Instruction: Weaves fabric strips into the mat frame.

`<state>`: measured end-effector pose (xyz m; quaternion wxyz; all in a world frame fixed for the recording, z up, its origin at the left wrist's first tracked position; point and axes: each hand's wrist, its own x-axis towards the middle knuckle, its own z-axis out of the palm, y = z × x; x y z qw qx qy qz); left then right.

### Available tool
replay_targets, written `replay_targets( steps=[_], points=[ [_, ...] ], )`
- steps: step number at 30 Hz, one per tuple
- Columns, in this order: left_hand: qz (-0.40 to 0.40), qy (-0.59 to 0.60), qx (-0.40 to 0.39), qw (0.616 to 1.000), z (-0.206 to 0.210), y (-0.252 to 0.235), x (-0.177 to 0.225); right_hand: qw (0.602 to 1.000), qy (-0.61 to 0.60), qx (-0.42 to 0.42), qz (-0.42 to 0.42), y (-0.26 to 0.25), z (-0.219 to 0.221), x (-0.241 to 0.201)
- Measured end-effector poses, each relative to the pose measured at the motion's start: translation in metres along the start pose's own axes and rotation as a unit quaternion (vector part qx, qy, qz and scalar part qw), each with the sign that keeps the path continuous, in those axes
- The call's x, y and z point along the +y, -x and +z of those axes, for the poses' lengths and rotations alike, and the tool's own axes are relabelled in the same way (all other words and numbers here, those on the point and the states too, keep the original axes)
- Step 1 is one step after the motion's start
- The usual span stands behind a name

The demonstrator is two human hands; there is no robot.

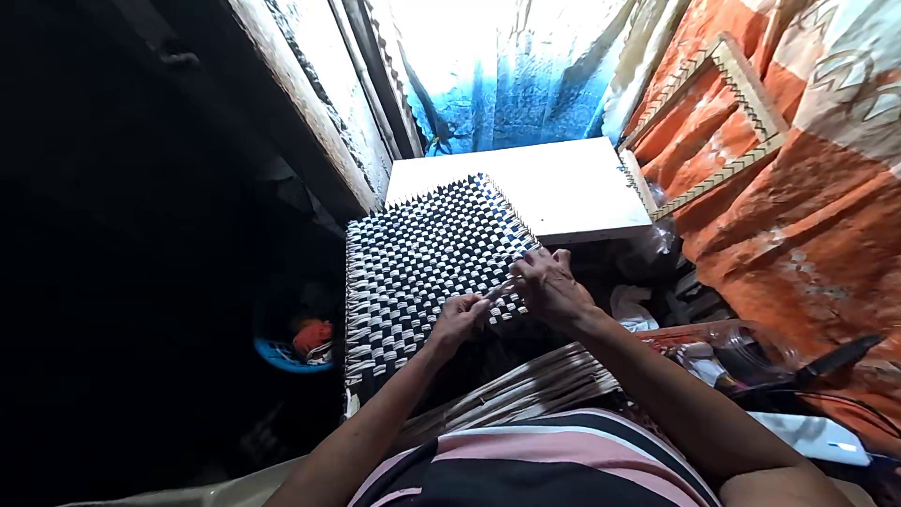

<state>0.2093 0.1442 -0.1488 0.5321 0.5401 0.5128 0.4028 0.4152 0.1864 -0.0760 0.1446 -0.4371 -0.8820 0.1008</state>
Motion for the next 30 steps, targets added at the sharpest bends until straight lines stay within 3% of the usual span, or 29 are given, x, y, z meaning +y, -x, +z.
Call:
replay_targets(
  steps=[2,3,6,9,14,19,24,27,30],
  points=[
    [-0.037,0.056,0.032,0.997,-0.002,0.001,-0.002,0.999,-0.038,0.024,0.008,0.004,0.002,-0.006],
    [-0.051,0.077,0.037,0.995,-0.003,0.002,-0.002,0.997,-0.081,-0.004,0.016,0.008,0.008,-0.008],
    [-0.062,0.110,0.034,0.991,-0.005,0.004,-0.003,0.971,-0.149,-0.172,0.066,0.017,0.033,-0.010],
    [-0.060,0.137,0.037,0.988,-0.004,0.005,-0.007,0.962,-0.079,-0.248,0.087,0.022,0.044,-0.019],
    [-0.061,0.174,0.055,0.981,-0.002,0.008,-0.010,0.957,0.034,-0.275,0.090,0.020,0.048,-0.036],
    [-0.042,0.159,0.068,0.984,0.003,0.009,-0.014,0.947,0.044,-0.306,0.089,0.019,0.057,-0.041],
    [0.061,-0.036,-0.034,0.997,0.012,0.009,-0.020,0.947,-0.036,-0.288,0.140,0.019,0.055,-0.027],
    [0.067,-0.273,-0.125,0.951,0.013,0.013,-0.012,0.941,-0.083,-0.291,0.155,0.014,0.059,-0.008],
    [0.087,-0.394,-0.165,0.900,0.019,0.022,-0.017,0.938,-0.124,-0.301,0.117,0.013,0.069,0.010]
  ],
)
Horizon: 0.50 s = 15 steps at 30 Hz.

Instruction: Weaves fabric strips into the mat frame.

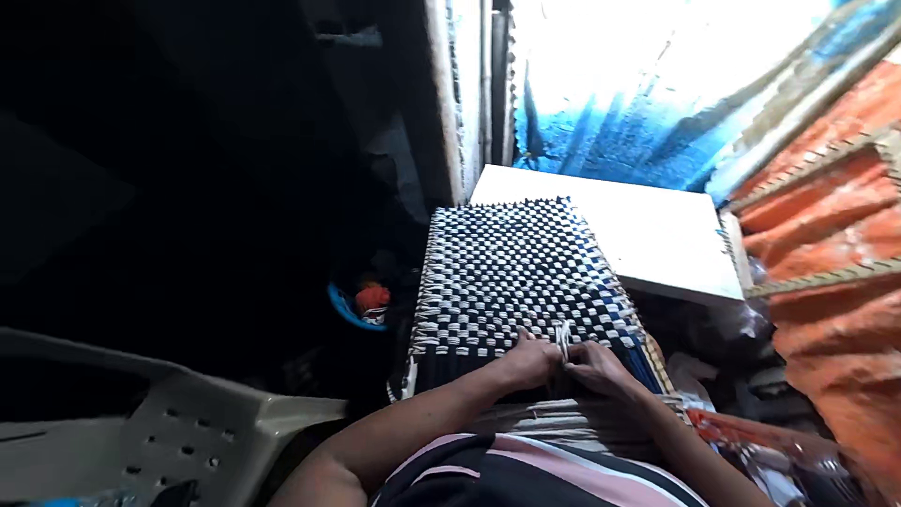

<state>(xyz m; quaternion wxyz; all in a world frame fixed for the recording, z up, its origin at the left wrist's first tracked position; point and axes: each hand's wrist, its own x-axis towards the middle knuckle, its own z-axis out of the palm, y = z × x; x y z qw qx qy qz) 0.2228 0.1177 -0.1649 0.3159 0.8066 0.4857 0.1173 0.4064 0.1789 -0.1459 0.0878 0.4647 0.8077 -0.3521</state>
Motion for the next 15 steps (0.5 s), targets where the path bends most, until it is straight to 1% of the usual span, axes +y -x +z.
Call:
replay_targets(
  steps=[2,4,5,8,9,10,12,15],
  points=[
    [0.033,-0.052,-0.009,0.998,0.007,0.003,0.000,1.000,-0.016,-0.007,-0.008,-0.001,-0.001,0.004],
    [0.045,-0.091,-0.034,0.994,0.005,0.007,0.007,0.999,-0.032,-0.009,-0.008,-0.002,-0.002,0.005],
    [0.043,-0.105,-0.053,0.992,0.002,0.007,0.011,0.999,-0.042,-0.009,-0.005,-0.003,-0.002,0.004],
    [0.026,-0.128,-0.141,0.981,-0.007,-0.002,0.015,0.995,-0.096,0.005,0.008,0.001,0.000,0.000],
    [0.024,-0.139,-0.163,0.976,-0.009,-0.006,0.014,0.993,-0.117,0.014,0.005,0.001,0.002,0.001],
    [0.023,-0.140,-0.168,0.976,-0.009,-0.008,0.013,0.990,-0.138,0.022,0.002,0.000,0.004,0.003],
    [0.018,-0.120,-0.129,0.984,-0.001,-0.006,0.013,0.983,-0.177,0.041,0.000,0.002,0.008,0.003],
    [-0.014,-0.092,-0.021,0.995,0.017,0.005,0.024,0.973,-0.222,0.055,0.014,0.008,0.008,-0.001]
  ],
)
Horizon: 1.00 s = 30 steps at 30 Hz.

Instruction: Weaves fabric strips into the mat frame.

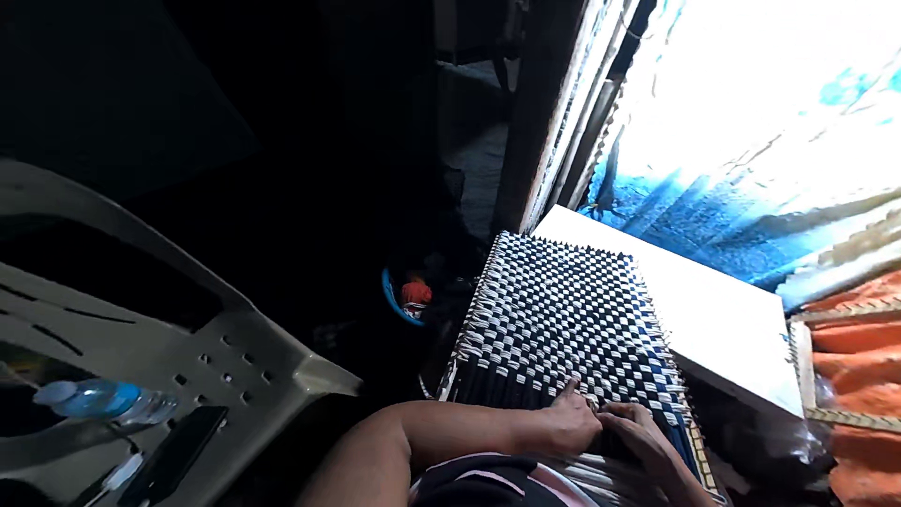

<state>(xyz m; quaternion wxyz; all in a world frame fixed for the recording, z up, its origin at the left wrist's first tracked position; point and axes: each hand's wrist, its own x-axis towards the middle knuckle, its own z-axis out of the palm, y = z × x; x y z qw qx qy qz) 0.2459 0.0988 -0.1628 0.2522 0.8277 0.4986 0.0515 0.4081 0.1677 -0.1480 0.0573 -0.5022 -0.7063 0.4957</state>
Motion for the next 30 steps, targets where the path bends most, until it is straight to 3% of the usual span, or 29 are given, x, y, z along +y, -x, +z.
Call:
replay_targets(
  steps=[9,14,20,26,30],
  points=[
    [-0.082,0.101,0.089,0.987,0.006,-0.004,-0.002,0.976,0.193,-0.041,-0.088,0.011,-0.015,0.001],
    [-0.092,0.178,0.093,0.975,0.001,-0.004,-0.002,0.949,0.310,-0.046,-0.033,0.015,-0.007,-0.007],
    [-0.086,0.227,0.124,0.962,0.007,-0.001,-0.005,0.979,0.200,-0.011,-0.043,0.017,-0.012,-0.007],
    [-0.104,0.216,0.141,0.961,-0.007,0.003,-0.006,0.954,0.288,0.009,-0.087,0.029,-0.011,-0.037],
    [-0.115,0.266,0.102,0.952,-0.017,0.003,-0.014,0.963,0.243,-0.021,-0.113,0.029,-0.016,-0.041]
  ],
)
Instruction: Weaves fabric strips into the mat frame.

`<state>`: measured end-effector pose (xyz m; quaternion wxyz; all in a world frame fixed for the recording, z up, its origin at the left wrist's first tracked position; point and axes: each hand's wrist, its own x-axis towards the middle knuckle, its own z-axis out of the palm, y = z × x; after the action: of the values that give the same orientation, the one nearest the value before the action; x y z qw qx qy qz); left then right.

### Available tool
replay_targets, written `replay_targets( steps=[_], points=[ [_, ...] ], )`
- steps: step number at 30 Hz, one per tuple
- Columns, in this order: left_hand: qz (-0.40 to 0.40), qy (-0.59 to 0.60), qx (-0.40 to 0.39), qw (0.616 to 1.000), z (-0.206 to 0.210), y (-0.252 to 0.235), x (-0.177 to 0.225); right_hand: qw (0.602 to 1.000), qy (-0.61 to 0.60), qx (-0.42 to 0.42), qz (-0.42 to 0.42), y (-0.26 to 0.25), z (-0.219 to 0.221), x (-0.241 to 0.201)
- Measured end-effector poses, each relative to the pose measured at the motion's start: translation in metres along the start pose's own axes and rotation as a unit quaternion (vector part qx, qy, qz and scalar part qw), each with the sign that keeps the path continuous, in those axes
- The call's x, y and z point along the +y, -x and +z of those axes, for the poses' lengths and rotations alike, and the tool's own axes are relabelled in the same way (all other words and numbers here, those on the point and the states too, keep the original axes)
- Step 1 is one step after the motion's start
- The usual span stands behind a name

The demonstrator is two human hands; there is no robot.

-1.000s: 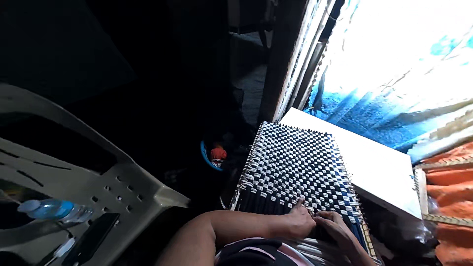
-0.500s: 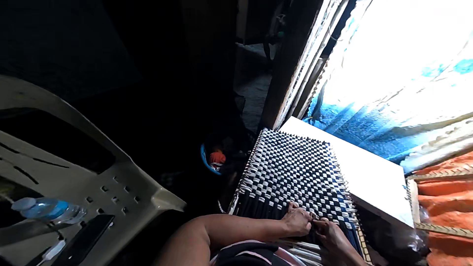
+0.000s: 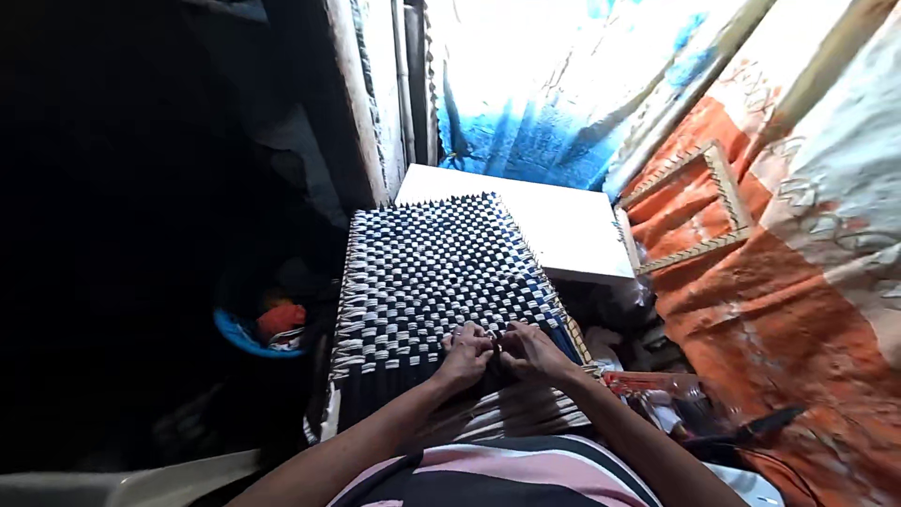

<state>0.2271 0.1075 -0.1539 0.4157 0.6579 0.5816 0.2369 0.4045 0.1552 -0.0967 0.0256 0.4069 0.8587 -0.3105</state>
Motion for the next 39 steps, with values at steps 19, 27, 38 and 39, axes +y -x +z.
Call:
replay_targets(
  steps=[19,27,38,39],
  points=[
    [-0.066,0.002,-0.048,0.997,-0.011,-0.006,-0.001,0.990,0.106,-0.008,-0.089,0.015,-0.015,0.024],
    [-0.051,0.003,-0.049,0.997,-0.013,-0.005,-0.005,0.974,-0.048,0.045,-0.219,0.001,0.006,0.039],
    [0.019,-0.046,0.012,0.999,0.007,-0.005,-0.009,0.943,-0.257,0.055,-0.206,0.020,0.002,0.048],
    [0.018,-0.042,0.012,0.999,0.007,-0.005,-0.009,0.937,-0.273,0.055,-0.213,0.019,0.001,0.051]
  ],
)
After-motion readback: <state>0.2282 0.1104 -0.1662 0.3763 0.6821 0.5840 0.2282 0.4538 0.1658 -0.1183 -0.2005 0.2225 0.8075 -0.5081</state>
